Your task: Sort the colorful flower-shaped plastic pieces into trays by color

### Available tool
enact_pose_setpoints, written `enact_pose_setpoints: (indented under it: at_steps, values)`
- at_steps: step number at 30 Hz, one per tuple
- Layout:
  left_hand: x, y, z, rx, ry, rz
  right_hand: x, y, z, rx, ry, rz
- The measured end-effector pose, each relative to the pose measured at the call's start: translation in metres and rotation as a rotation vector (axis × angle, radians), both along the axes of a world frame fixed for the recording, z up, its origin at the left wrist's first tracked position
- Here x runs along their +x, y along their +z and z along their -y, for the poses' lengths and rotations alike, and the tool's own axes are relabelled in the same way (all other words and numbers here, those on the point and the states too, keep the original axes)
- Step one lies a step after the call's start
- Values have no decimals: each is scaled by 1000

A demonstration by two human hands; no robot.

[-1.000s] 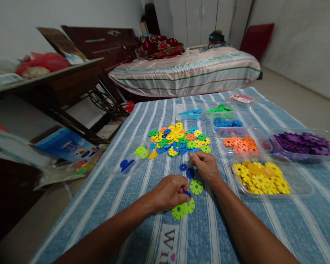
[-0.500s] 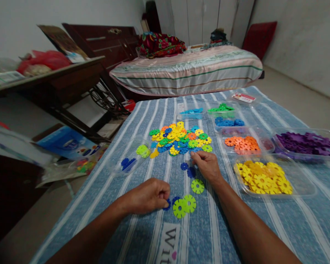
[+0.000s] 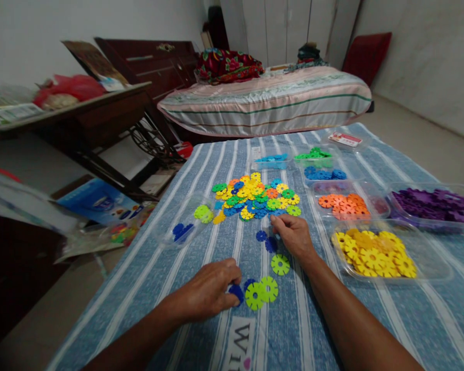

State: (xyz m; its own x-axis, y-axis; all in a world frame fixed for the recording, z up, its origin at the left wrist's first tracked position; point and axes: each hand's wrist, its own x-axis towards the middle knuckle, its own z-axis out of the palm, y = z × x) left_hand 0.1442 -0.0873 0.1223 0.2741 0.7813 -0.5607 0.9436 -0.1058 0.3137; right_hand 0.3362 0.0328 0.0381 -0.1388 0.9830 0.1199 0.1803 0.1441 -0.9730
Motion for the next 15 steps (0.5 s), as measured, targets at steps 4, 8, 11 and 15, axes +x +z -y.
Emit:
enact_pose_setpoints:
  at_steps: [4, 8, 11, 15]
  values:
    - [-2, -3, 1, -3, 12, 97, 1, -3, 0, 7, 2, -1]
    - [-13, 6, -4, 17, 104, 177, 0, -3, 1, 9, -3, -17]
    - [-30, 25, -11, 133, 182, 193, 0, -1, 2, 9, 3, -19]
    - [-66, 57, -26, 381, 294, 77, 0, 0, 2, 16, 5, -19]
